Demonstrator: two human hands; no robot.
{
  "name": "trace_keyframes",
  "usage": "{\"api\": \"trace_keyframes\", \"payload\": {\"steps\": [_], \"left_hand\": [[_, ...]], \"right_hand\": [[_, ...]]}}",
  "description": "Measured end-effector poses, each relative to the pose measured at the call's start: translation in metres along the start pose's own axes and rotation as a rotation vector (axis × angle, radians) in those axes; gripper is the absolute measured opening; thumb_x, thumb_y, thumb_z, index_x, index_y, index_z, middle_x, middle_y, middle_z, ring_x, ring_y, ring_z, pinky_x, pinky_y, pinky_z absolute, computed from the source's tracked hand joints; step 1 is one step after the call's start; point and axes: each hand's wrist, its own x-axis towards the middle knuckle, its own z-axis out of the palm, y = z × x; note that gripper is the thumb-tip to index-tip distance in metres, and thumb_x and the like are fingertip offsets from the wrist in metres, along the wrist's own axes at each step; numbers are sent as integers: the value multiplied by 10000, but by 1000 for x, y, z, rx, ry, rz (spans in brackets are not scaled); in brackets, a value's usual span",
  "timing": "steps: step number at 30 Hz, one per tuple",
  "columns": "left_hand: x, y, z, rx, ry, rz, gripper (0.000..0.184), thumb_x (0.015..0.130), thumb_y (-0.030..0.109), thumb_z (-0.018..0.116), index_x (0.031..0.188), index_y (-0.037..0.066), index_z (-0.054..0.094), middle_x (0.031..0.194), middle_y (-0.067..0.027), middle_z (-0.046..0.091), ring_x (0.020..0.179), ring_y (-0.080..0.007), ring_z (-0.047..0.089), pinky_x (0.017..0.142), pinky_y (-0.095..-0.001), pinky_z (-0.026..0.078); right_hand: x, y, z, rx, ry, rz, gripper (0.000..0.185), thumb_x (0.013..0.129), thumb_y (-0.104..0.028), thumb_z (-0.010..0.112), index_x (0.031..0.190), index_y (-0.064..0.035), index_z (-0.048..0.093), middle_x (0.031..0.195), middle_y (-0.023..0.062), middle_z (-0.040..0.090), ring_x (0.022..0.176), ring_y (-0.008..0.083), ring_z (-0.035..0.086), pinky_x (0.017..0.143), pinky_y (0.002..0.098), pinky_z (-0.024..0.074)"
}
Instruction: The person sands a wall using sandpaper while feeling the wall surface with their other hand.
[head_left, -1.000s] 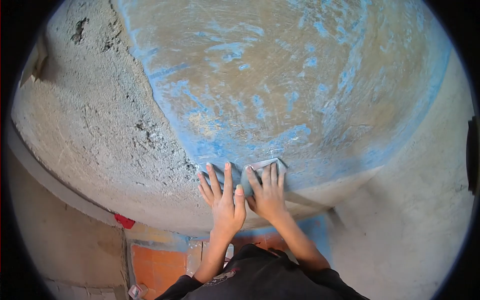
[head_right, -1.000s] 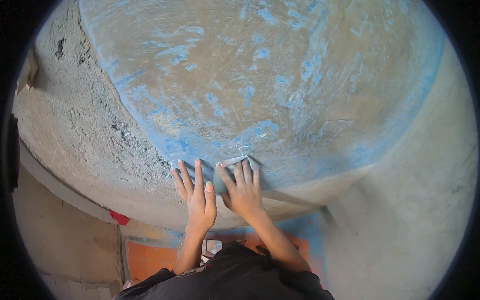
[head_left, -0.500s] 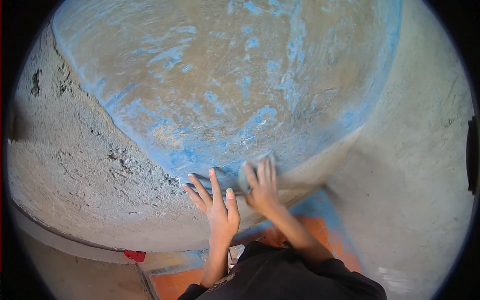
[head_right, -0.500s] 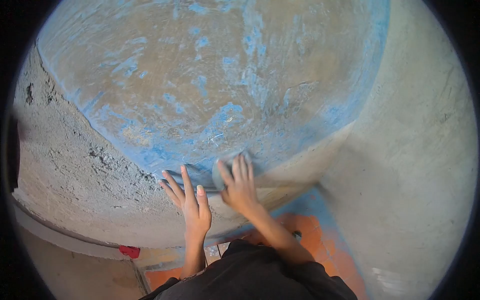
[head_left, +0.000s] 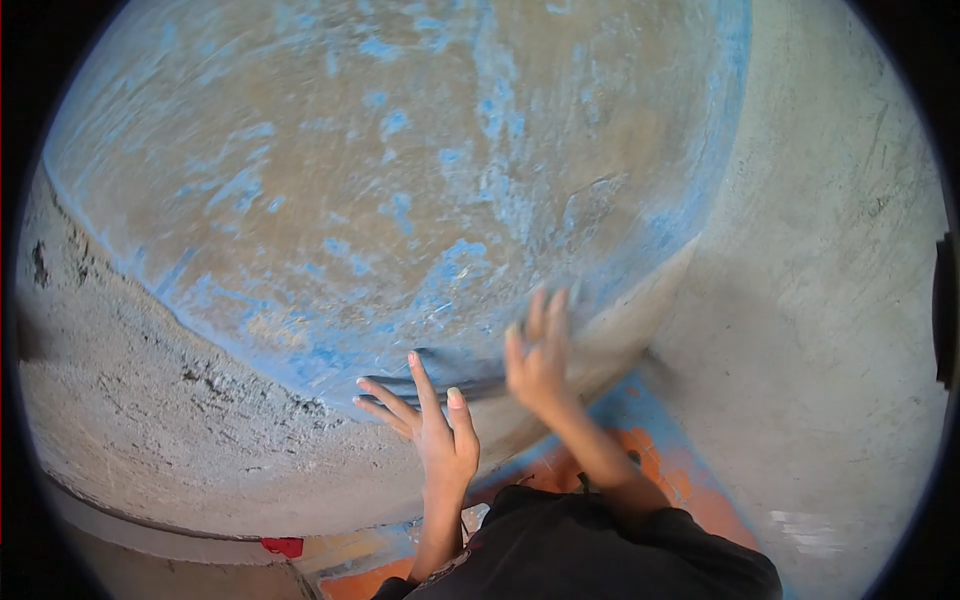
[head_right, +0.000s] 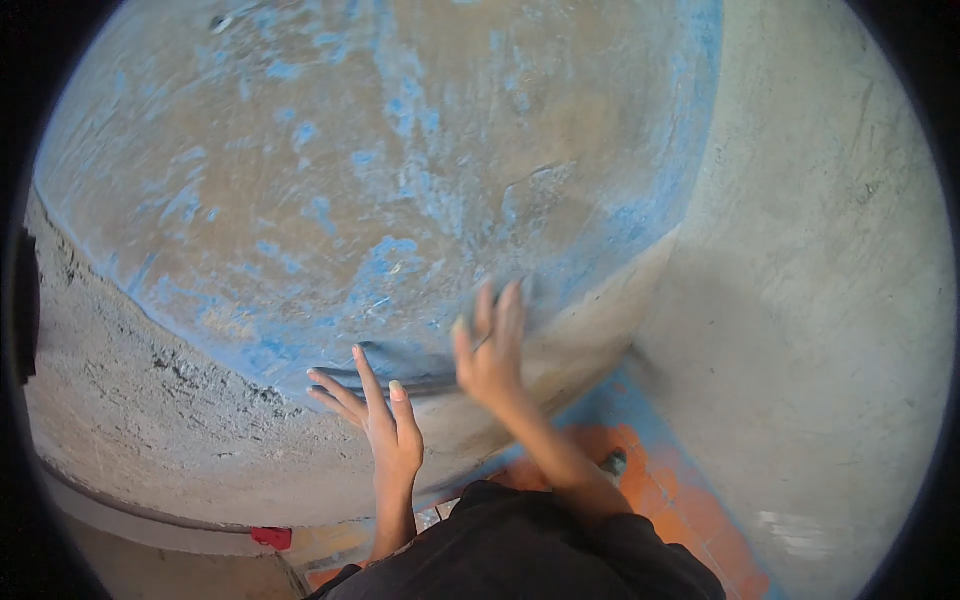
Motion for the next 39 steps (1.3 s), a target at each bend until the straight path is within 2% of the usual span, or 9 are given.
{"api": "trace_keyframes", "payload": {"steps": [5,9,12,15,18,21,25,32,39], "left_hand": [[8,26,30,8,-17,-9,610,1042,416,344,1552,94,256,1556,-331,-203,1389,-577,-229,1047,-729,-71],[22,61,74,-35,-2,17,601,1022,370,396,1548,103,278,1532,-358,-232,1341,-614,-284,993,-761,-117],[32,86,103,-35,-16,43,600,1012,346,424,1546,109,287,1521,-371,-244,1316,-632,-309,960,-783,-130],[42,116,128,-24,-36,35,603,1012,353,422,1547,111,284,1518,-367,-258,1311,-630,-320,948,-792,-128],[51,149,156,-39,-37,17,603,1014,362,421,1549,120,283,1514,-366,-267,1307,-629,-327,944,-797,-123],[60,182,185,-40,-37,28,606,1013,368,429,1551,132,279,1512,-367,-271,1305,-630,-330,946,-798,-118],[70,220,216,-45,-44,9,613,1012,372,442,1555,144,268,1510,-369,-273,1305,-635,-322,950,-798,-112],[74,239,248,15,39,-32,635,1027,386,417,1563,105,221,1547,-333,-230,1372,-584,-262,1029,-737,-96],[74,237,257,119,78,-37,620,1025,341,439,1553,81,245,1564,-339,-163,1397,-582,-206,1081,-692,-41]], "right_hand": [[79,51,-44,188,231,176,713,1031,-348,411,1536,49,101,1559,374,-32,1453,525,41,1179,545,89],[-2,60,-7,87,64,11,723,1007,-334,468,1531,38,138,1526,420,9,1412,602,51,1133,627,147],[10,99,-38,10,-44,-98,703,993,-328,493,1516,39,200,1505,444,45,1388,637,55,1101,665,175],[104,139,-102,231,150,196,660,1016,-320,458,1505,63,237,1545,395,25,1442,543,58,1161,569,140],[170,185,-157,184,184,159,672,1025,-318,442,1518,65,193,1563,367,-5,1465,495,46,1182,524,111],[145,206,-146,167,131,175,687,1022,-309,449,1525,59,161,1552,385,-12,1454,525,31,1172,556,117],[106,222,-142,96,-3,68,702,1015,-289,461,1532,50,128,1536,410,-5,1425,582,29,1149,608,129],[260,246,-220,-2,131,-241,716,993,-280,487,1546,8,136,1528,420,14,1415,597,60,1130,648,128],[132,277,-154,-49,-56,-208,745,954,-314,565,1513,22,203,1476,470,79,1355,668,105,1066,720,163]]}}
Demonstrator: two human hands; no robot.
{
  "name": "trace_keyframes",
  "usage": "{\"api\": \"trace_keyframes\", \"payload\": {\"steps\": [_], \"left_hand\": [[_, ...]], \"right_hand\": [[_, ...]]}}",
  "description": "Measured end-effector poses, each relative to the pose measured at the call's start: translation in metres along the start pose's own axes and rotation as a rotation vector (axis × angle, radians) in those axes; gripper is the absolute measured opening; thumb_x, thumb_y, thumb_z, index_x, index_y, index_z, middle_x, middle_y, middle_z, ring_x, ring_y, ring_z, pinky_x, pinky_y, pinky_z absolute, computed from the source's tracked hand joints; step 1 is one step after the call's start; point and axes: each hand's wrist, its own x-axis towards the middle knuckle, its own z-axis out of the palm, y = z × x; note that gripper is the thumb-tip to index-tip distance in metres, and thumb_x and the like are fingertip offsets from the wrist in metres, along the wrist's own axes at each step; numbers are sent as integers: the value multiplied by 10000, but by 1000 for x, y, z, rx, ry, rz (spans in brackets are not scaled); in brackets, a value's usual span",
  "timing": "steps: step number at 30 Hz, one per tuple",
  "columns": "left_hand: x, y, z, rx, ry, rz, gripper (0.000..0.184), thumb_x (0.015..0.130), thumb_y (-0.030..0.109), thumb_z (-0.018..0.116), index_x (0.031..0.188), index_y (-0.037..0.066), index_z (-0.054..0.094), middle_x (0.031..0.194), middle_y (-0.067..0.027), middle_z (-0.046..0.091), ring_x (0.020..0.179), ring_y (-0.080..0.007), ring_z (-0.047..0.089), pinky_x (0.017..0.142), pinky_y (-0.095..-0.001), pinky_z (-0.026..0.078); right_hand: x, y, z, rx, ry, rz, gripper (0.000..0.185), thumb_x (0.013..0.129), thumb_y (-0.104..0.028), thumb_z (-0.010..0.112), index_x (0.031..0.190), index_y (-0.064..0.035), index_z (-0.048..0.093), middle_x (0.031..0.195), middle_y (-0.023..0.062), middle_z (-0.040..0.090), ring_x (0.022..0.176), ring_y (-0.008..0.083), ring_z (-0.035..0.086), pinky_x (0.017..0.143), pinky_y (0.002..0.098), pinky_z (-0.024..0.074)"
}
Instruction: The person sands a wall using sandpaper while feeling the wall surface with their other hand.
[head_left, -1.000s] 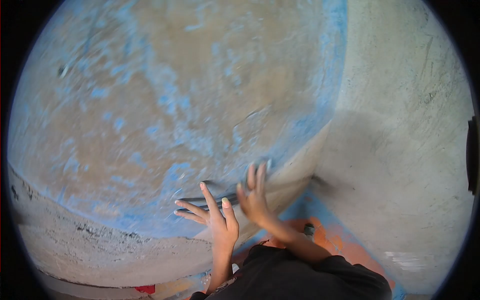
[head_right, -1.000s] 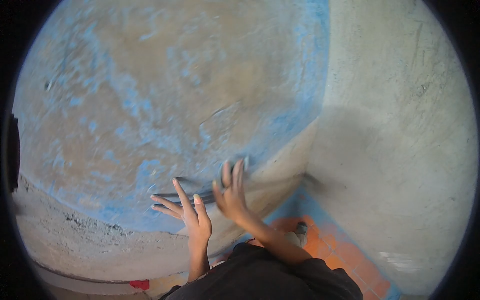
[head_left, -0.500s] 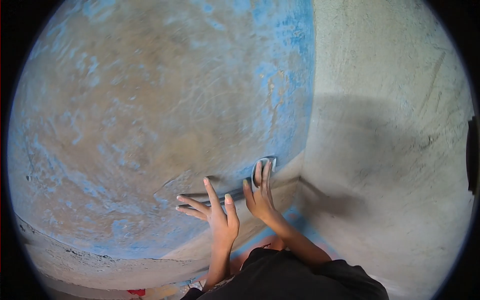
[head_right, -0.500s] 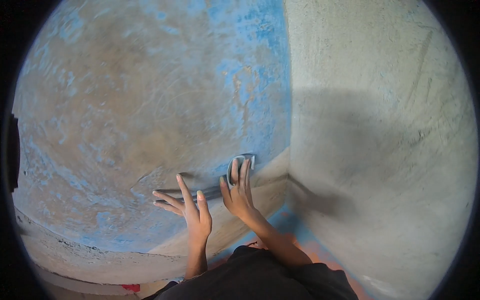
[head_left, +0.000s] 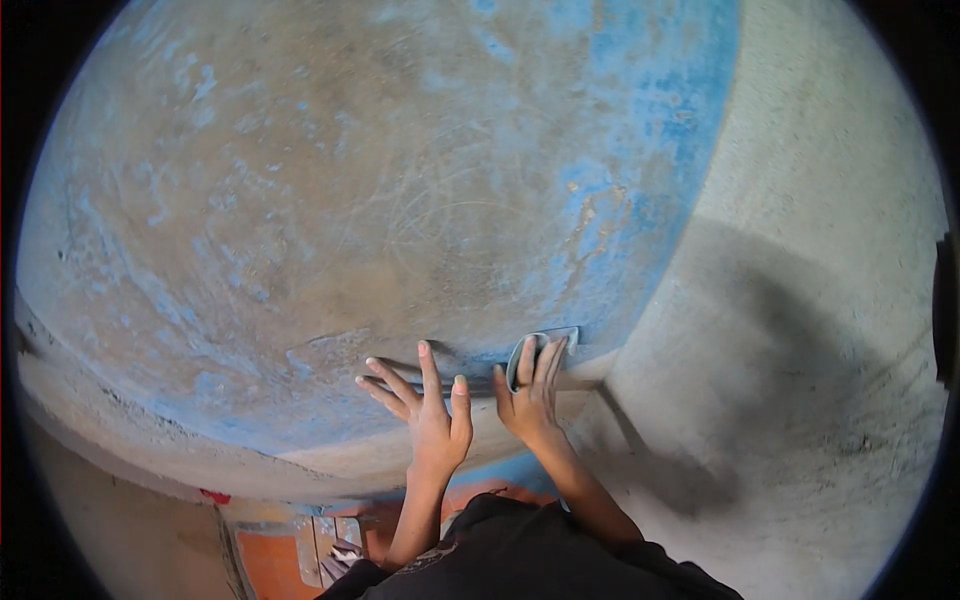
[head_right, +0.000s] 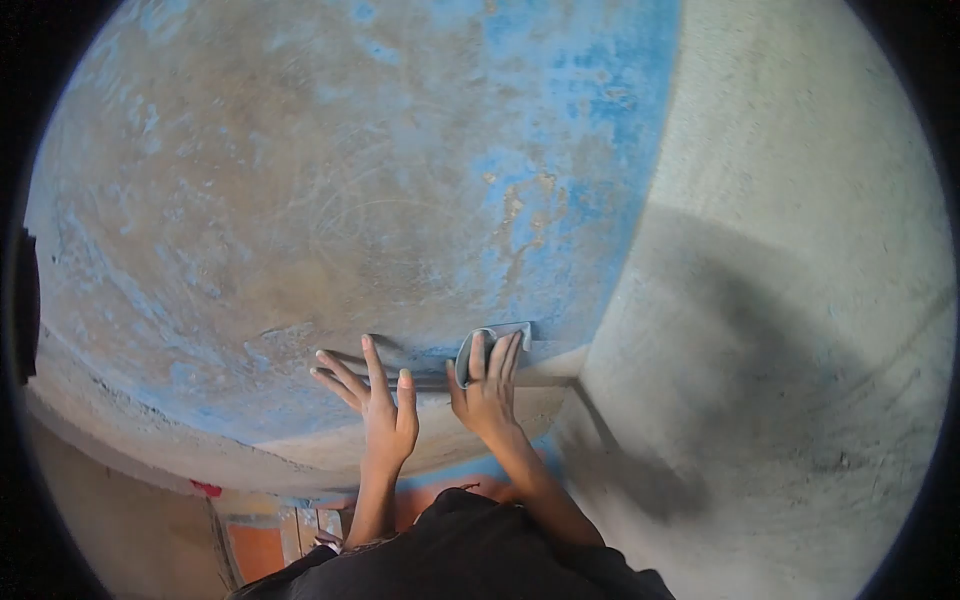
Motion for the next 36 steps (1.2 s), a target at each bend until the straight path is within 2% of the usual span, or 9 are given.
{"api": "trace_keyframes", "payload": {"steps": [7,10,14,17,21,24,27,32,36], "left_hand": [[-4,-10,-11,12,75,-35,589,1019,280,454,1535,50,285,1601,-301,-31,1450,-528,-105,1137,-610,13],[-3,-12,-16,4,98,-41,594,1012,260,467,1535,49,282,1599,-307,-20,1451,-533,-89,1141,-606,18],[-4,-22,-30,29,90,-104,609,1002,236,478,1539,45,265,1599,-306,-14,1452,-536,-62,1149,-596,42],[-7,-38,-44,34,106,-118,616,999,227,484,1540,39,259,1599,-306,-9,1454,-533,-56,1150,-591,50],[-14,-62,-66,43,105,-164,618,998,219,488,1540,34,256,1603,-297,5,1460,-521,-40,1155,-580,54],[-17,-82,-85,29,116,-191,613,1002,226,488,1541,42,260,1606,-290,21,1464,-515,-29,1157,-575,62],[-26,-105,-106,14,103,-222,608,1008,242,485,1543,57,265,1607,-285,33,1464,-513,-20,1156,-576,72],[-34,-160,-155,78,47,-202,606,1009,264,486,1544,74,273,1609,-276,47,1460,-521,-2,1154,-580,82],[-37,-205,-197,106,33,-150,591,1009,280,484,1536,81,303,1608,-275,64,1458,-523,9,1153,-583,85]], "right_hand": [[124,-14,-62,-2,131,-157,729,933,-285,589,1510,7,252,1502,432,104,1378,649,69,1084,712,122],[101,-34,-43,-20,76,-156,734,925,-281,601,1508,2,257,1502,427,117,1382,649,49,1085,712,119],[-41,-38,33,44,-234,-113,794,869,-287,649,1495,19,269,1482,450,108,1355,680,70,1062,738,127],[-54,-48,45,63,-186,-113,816,854,-295,654,1496,24,266,1472,460,110,1344,690,82,1063,738,119],[51,-104,8,15,-83,-255,830,860,-335,652,1506,20,272,1480,443,125,1362,662,98,1080,720,107],[50,-138,22,30,-77,-263,814,866,-348,652,1502,15,297,1482,433,142,1367,651,118,1081,720,108],[-44,-136,70,6,-349,-273,777,880,-344,639,1495,8,320,1484,425,149,1372,648,113,1086,717,107],[-14,-201,87,77,-76,-268,756,864,-300,637,1506,-37,336,1518,399,130,1390,629,109,1097,704,107],[49,-273,72,103,-86,-328,746,870,-329,601,1515,-56,342,1546,377,103,1423,589,78,1102,696,91]]}}
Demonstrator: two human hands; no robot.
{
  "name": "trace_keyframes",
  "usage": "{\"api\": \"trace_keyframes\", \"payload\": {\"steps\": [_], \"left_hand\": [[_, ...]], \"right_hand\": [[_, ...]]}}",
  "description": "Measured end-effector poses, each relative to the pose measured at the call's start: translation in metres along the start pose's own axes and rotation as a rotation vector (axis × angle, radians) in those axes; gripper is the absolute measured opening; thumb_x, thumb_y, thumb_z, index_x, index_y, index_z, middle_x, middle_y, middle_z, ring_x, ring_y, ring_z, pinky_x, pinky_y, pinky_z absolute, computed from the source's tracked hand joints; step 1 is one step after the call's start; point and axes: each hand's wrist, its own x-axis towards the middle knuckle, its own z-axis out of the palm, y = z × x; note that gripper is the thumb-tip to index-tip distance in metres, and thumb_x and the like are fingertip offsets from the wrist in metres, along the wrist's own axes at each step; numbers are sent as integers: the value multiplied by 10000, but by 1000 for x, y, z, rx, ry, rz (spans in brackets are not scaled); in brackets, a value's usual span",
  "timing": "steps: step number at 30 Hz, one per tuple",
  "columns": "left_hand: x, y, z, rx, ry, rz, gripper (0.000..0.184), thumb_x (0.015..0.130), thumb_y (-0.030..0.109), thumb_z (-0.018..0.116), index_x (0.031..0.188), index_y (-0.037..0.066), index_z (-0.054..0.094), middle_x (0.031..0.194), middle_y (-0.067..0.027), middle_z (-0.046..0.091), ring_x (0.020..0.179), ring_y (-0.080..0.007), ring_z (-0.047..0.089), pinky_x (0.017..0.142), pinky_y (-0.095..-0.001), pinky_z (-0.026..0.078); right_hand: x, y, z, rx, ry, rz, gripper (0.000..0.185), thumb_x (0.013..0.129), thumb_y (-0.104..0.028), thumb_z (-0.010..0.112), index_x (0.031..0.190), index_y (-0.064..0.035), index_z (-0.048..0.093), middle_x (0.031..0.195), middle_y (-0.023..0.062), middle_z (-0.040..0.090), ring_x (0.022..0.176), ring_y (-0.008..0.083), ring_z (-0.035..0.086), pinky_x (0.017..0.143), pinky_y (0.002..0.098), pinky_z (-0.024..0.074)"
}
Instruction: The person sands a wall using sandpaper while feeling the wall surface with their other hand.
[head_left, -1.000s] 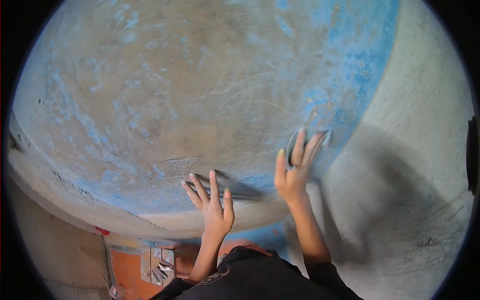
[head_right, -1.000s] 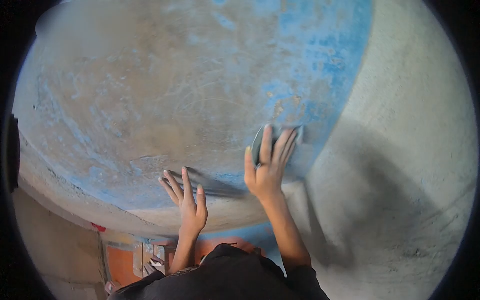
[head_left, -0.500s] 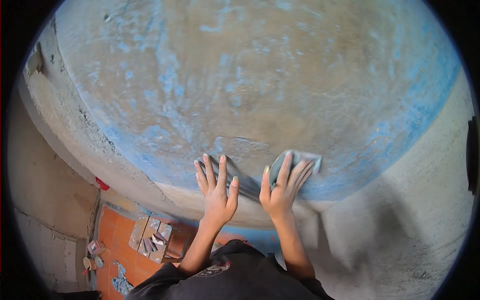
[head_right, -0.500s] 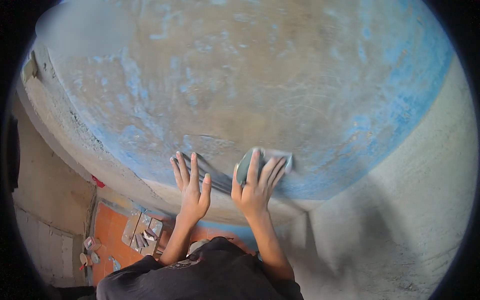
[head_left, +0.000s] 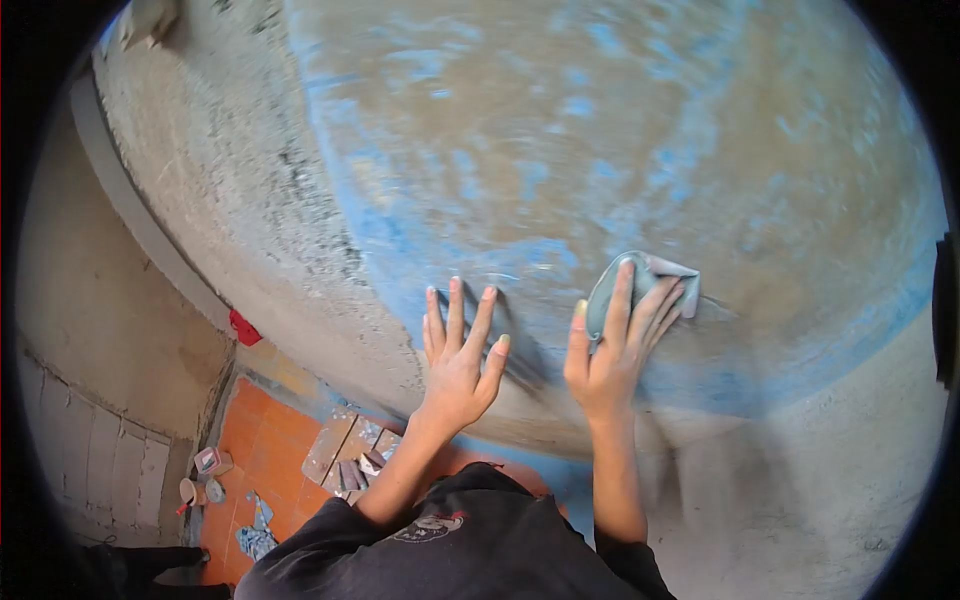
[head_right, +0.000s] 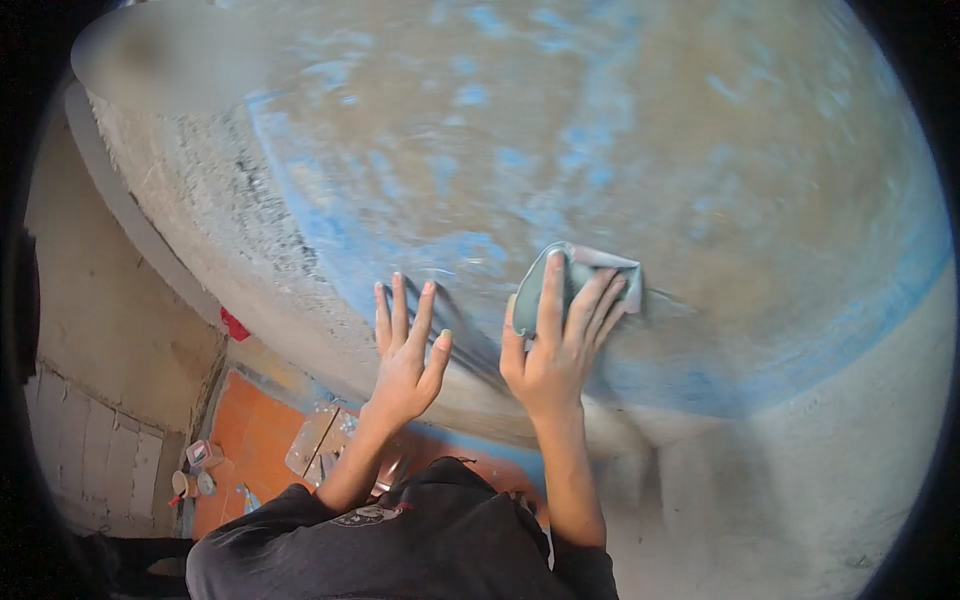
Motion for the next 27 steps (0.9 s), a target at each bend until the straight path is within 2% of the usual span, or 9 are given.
{"api": "trace_keyframes", "payload": {"steps": [2,8,14,18,20,24,27], "left_hand": [[2,-21,-21,-9,-19,25,581,1009,289,482,1531,88,322,1606,-278,70,1459,-521,12,1152,-584,87],[-4,-83,-55,-76,-49,13,580,1004,301,485,1528,101,335,1600,-289,78,1456,-527,36,1152,-586,95],[-5,-110,-73,-128,-184,140,582,997,290,496,1524,98,341,1594,-305,73,1451,-538,52,1154,-580,112],[-4,-120,-76,-263,-182,175,593,1001,284,489,1516,38,328,1574,-353,26,1451,-543,38,1160,-568,106],[-5,-122,-75,-376,-119,180,599,992,294,495,1520,65,332,1557,-379,53,1446,-542,73,1152,-588,114],[-1,-121,-78,-456,-102,221,612,984,281,506,1523,56,322,1539,-412,32,1445,-542,78,1150,-593,110],[2,-118,-85,-436,-96,229,614,982,266,513,1528,67,314,1548,-397,-4,1453,-530,48,1152,-592,101]], "right_hand": [[1,-28,18,-5,-27,0,751,869,-340,581,1519,-54,335,1556,366,89,1430,583,53,1104,698,77],[-102,-84,122,38,-125,103,742,867,-314,591,1522,-74,336,1559,366,75,1428,587,48,1102,707,62],[22,-122,77,-24,17,21,720,873,-324,599,1509,-83,363,1560,361,93,1430,583,63,1106,699,82],[-33,-125,113,-80,-64,82,727,861,-298,619,1506,-77,364,1543,384,112,1416,595,98,1109,688,109],[-97,-128,145,-26,-119,129,706,864,-278,618,1496,-70,380,1537,390,123,1410,599,112,1109,685,113],[-59,-140,119,115,-49,160,658,871,-236,615,1474,-61,418,1532,390,142,1413,588,128,1111,680,105],[-2,-130,98,18,92,82,643,871,-234,626,1461,-57,440,1533,387,145,1424,564,136,1113,675,97]]}}
